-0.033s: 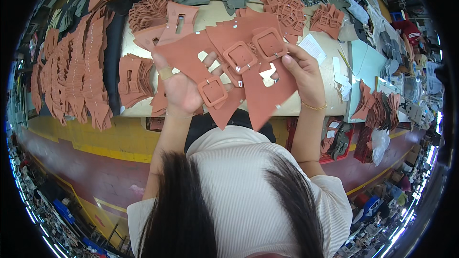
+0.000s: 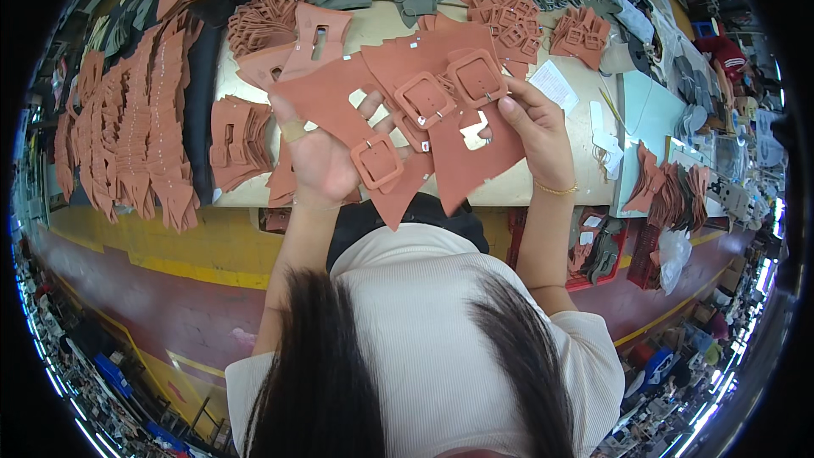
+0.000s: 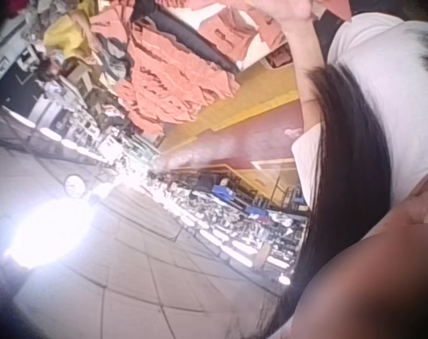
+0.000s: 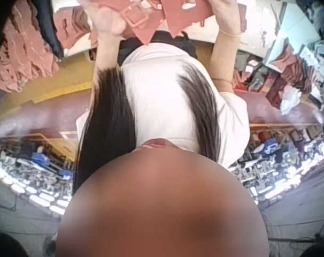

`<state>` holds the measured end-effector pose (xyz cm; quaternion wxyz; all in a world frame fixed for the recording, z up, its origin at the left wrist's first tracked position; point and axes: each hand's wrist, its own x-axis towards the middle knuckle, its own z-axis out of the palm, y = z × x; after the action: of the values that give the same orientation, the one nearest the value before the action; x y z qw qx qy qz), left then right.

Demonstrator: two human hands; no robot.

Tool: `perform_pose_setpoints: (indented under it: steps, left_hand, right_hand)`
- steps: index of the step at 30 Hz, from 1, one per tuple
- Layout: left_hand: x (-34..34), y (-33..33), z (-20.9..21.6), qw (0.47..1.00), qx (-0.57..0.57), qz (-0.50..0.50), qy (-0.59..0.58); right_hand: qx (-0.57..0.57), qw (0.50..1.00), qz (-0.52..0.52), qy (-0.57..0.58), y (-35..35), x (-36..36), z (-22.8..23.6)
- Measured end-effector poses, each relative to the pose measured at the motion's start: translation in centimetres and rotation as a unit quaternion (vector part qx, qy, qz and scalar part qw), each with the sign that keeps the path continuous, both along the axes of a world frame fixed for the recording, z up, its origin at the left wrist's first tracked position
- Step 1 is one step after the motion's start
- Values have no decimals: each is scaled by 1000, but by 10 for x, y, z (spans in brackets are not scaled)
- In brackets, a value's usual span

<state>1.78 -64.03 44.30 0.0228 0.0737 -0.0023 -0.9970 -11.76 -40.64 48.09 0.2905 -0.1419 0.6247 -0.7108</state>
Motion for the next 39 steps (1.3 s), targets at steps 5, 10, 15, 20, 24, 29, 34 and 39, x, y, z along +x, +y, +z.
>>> perform_pose_setpoints:
  steps: [5, 10, 15, 20, 24, 29, 34, 39]
  left_hand:
    - [4, -2, 1, 996, -92, -8, -9]
    - [2, 1, 3, 996, -86, 12, -28]
    - [4, 0, 4, 997, -80, -2, -7]
    - [5, 0, 2, 999, -48, 4, -9]
    - [5, 0, 2, 1000, 10, 0, 21]
    - [6, 1, 2, 1000, -30, 2, 7]
    - [6, 0, 1, 999, -36, -1, 6]
    - [8, -2, 1, 1000, -28, -8, 9]
  right_hand:
    - [-6, 1000, -5, 5, 1, 0, -4]
    - [-15, 1000, -6, -3, 3, 0, -5]
    - [-12, 1000, -7, -8, 4, 0, -8]
    - [-17, 1000, -7, -7, 5, 1, -9]
    - [-21, 1000, -7, -5, 4, 1, -9]
    - [-20, 1000, -4, -8, 5, 1, -9]
    - [-18, 1000, -2, -12, 5, 1, -11]
    - [13, 997, -67, 35, 13, -4, 3]
